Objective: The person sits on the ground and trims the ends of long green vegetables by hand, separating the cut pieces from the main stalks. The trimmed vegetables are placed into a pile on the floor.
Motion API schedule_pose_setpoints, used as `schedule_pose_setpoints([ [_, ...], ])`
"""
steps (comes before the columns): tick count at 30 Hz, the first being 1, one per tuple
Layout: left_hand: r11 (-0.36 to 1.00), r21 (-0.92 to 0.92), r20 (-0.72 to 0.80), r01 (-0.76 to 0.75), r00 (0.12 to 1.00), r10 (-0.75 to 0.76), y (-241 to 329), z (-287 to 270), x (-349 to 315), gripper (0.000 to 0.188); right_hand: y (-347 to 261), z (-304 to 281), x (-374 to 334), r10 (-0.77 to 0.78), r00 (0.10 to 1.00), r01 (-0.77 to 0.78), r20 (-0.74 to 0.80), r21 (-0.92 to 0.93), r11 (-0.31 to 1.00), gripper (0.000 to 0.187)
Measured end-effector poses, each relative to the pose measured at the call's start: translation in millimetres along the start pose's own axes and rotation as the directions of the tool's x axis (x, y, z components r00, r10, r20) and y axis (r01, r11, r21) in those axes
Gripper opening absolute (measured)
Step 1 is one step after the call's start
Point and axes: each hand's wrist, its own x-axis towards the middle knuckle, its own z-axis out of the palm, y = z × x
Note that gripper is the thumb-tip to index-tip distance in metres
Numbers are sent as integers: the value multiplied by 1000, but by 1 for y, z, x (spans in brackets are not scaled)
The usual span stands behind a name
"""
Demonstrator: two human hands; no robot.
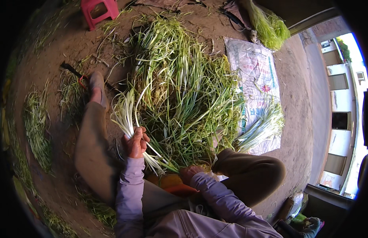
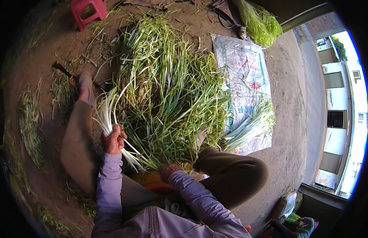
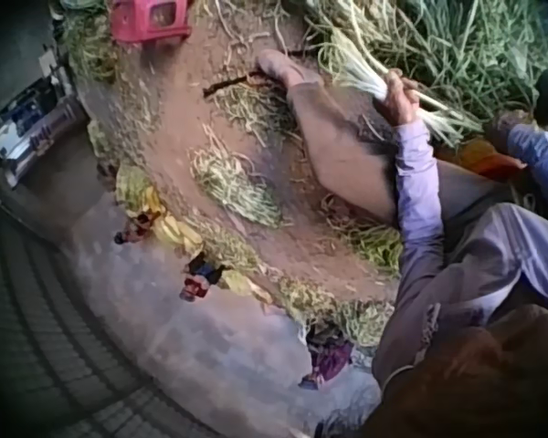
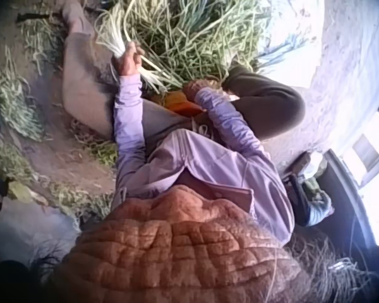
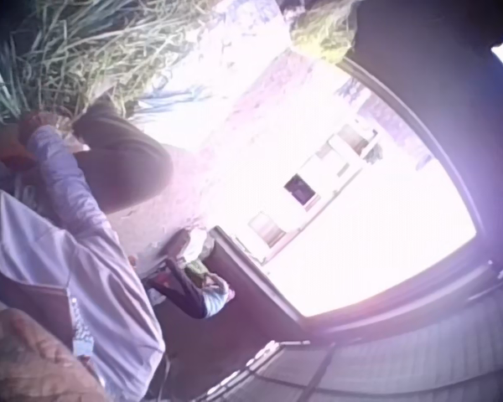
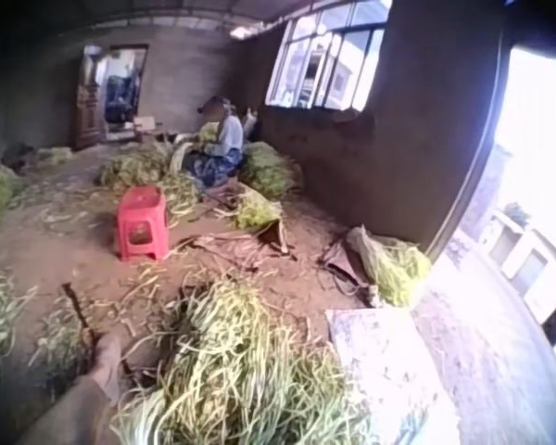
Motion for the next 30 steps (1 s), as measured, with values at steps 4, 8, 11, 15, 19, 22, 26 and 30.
schedule_pose_setpoints([
  [4, 998, 42, -6, -38, 999, 39, 13, -7, -5, 21, -4, -7, 2, 6, 994, -3, 110, -23, 1000, 16],
  [8, 993, 49, -73, -104, 991, 108, 32, -19, -5, 23, -8, -22, 4, 71, 943, -39, 324, -104, 994, 23],
  [11, 978, -29, -118, -209, 972, 204, 66, -21, -1, 23, 10, -2, 3, 115, 942, -68, 316, -155, 986, 26],
  [15, 985, -79, -117, -153, 983, 143, 65, -15, -1, 24, -5, -51, -1, 183, 857, -87, 482, -214, 973, 31],
  [19, 987, -114, -147, -116, 984, 98, 47, -22, 0, 24, -9, -86, -11, 83, 966, -66, 246, -77, 995, 46],
  [22, 993, -112, -83, -45, 996, 36, 45, -20, 2, 22, -8, -108, -13, 64, 997, -60, -46, 92, 994, 49],
  [26, 990, -137, -65, -27, 998, 18, 38, -18, 4, 21, -19, -117, -8, -154, 925, 320, -347, 493, 809, 39],
  [30, 987, -161, -65, 15, 998, -26, 35, -14, 6, 23, -33, -72, 15, -59, 947, 287, -315, 750, 596, 30],
])
